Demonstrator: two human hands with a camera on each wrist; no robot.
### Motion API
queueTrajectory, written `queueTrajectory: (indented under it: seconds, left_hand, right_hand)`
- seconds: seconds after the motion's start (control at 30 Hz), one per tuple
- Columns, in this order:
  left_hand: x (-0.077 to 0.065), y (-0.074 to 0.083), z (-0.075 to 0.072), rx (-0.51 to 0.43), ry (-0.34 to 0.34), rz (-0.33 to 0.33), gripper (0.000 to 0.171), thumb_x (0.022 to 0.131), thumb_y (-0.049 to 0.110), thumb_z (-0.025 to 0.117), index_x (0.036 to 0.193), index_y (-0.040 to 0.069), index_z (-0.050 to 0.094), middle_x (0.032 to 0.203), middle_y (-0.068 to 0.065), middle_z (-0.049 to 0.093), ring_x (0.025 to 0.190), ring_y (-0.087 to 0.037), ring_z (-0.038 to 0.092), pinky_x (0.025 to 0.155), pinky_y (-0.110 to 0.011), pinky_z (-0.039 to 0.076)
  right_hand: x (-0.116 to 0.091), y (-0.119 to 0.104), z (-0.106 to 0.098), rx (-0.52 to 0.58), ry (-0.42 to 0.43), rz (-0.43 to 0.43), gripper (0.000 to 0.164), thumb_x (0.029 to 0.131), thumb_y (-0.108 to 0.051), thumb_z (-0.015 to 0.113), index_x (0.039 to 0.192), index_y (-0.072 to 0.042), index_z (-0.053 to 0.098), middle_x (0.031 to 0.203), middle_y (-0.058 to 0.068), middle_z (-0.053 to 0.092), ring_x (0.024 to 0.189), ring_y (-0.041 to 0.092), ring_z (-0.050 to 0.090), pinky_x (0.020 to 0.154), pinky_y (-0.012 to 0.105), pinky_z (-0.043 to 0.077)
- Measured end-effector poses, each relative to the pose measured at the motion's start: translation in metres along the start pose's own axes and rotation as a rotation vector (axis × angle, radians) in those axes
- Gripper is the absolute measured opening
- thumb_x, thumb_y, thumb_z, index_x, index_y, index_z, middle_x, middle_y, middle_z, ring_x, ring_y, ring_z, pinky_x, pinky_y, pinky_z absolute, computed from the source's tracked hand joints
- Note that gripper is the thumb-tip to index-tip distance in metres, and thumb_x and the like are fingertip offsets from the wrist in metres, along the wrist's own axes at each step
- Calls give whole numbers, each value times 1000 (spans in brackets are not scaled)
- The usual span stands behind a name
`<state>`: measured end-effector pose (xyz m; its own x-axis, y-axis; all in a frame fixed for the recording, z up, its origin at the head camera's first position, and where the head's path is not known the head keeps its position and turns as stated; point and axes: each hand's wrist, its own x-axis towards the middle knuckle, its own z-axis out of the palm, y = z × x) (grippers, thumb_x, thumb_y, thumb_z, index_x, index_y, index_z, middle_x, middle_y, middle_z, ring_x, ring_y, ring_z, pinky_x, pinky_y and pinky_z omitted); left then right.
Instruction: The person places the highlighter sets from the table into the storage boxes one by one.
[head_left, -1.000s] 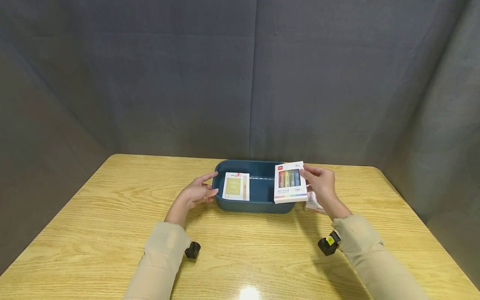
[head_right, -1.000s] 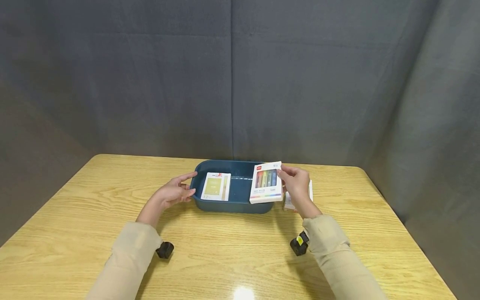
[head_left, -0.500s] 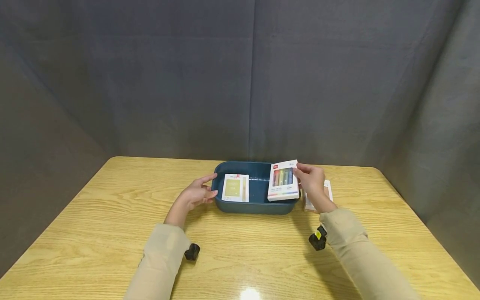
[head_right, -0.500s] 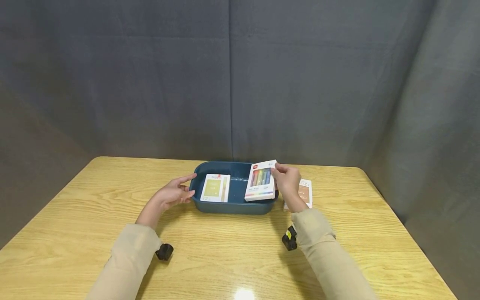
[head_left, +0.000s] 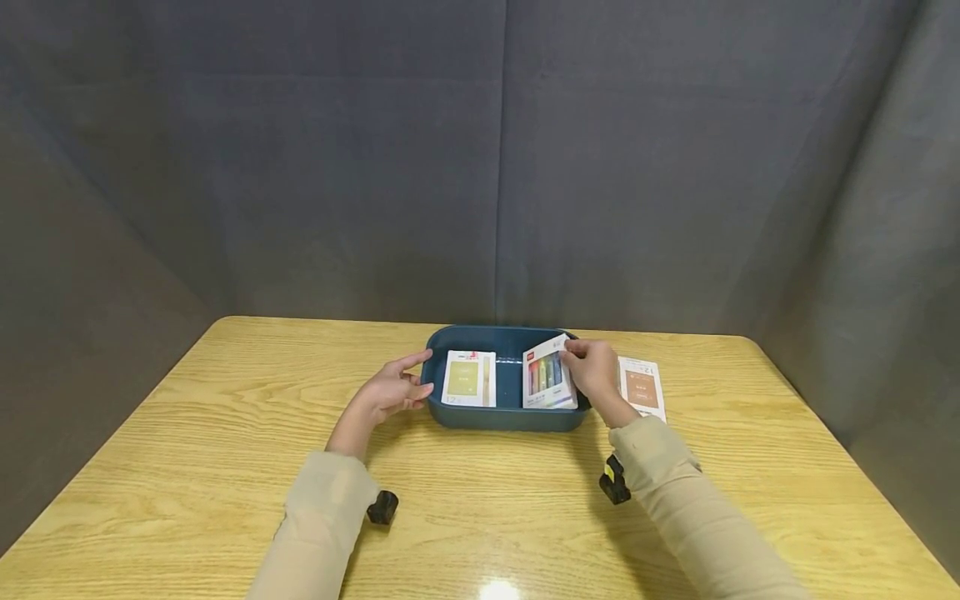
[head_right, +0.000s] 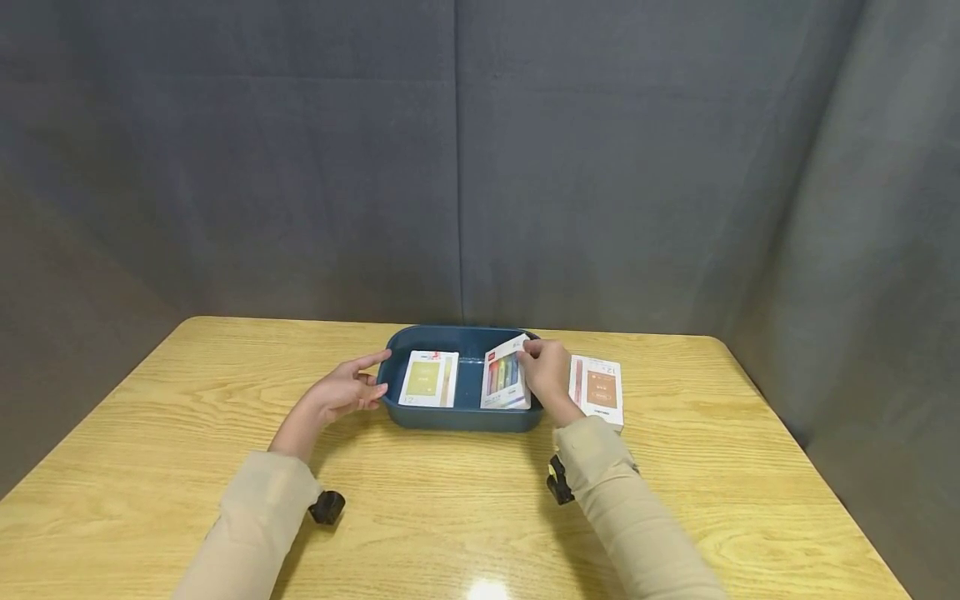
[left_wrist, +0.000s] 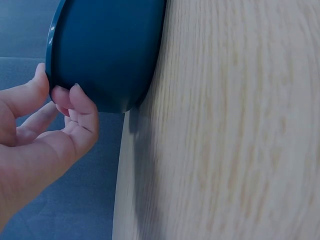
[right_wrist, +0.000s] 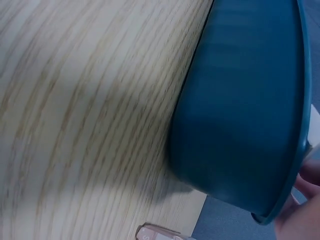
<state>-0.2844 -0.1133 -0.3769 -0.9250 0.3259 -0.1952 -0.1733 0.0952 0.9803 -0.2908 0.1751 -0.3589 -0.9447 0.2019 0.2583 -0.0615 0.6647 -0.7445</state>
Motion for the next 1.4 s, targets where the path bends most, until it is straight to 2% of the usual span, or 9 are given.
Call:
queueTrajectory:
  seconds: [0.13,0.27,0.5,0.63,0.73,0.83,0.93,1.07,1.4]
  left_hand:
    - [2,-1,1,3,0,1,65,85,-9,53,141,8,25,74,-7,38,60,-14,42,69,-31,44]
    - [4,-3,0,-1,3,-6,65,84,-9,53,141,7,26,76,-8,39,61,-14,42,68,-31,45]
    - [3,0,0,3,6,-6,64,85,-8,52,141,7,25,74,-6,39,59,-12,42,66,-29,45]
    - [3,1,0,0,12,-12,64,85,-8,52,141,7,25,75,-6,39,60,-13,43,68,-30,45]
    - [3,2,0,-5,19,-19,64,85,-9,52,141,8,26,76,-7,39,61,-13,43,68,-30,45]
    - [3,3,-1,-1,20,-18,64,85,-9,52,141,8,26,76,-7,39,61,-13,43,67,-29,45]
    - [3,3,-2,4,17,-13,64,85,-8,52,141,7,25,75,-7,39,61,-13,43,66,-28,45]
    - [3,3,-2,-1,17,-15,65,85,-9,52,141,7,25,75,-7,38,60,-13,43,66,-28,44]
    - [3,0,-2,-17,4,-3,64,85,-9,52,141,6,25,74,-6,40,61,-12,45,65,-29,45]
  right_hand:
    - [9,13,7,-16,-27,-12,20,81,-8,64,97,3,68,91,15,66,80,26,57,70,37,44]
    - [23,41,21,10,-13,-97,17,78,-13,68,90,-3,72,81,8,67,73,20,57,65,32,44]
    - [12,11,10,-81,-109,-23,21,83,-4,61,98,9,65,93,20,63,81,28,57,70,37,46]
    - [31,42,24,-42,-97,-113,19,78,-9,67,92,4,69,88,15,65,77,22,59,66,29,47]
    - [34,47,27,-92,-133,-119,22,76,-8,69,94,3,68,90,15,65,76,22,58,64,31,47]
    - [23,28,19,-178,-190,-104,21,75,-3,67,94,6,66,89,18,63,73,25,55,61,33,46]
    - [8,5,7,-251,-236,-105,5,75,0,65,73,4,63,71,14,57,65,24,49,55,31,41]
    - [0,-4,2,-290,-269,-139,34,74,1,64,50,-6,41,50,2,37,51,17,37,47,25,30]
    - [0,-6,5,-338,-352,-75,41,73,1,65,50,-10,33,49,-1,28,46,13,30,44,24,26]
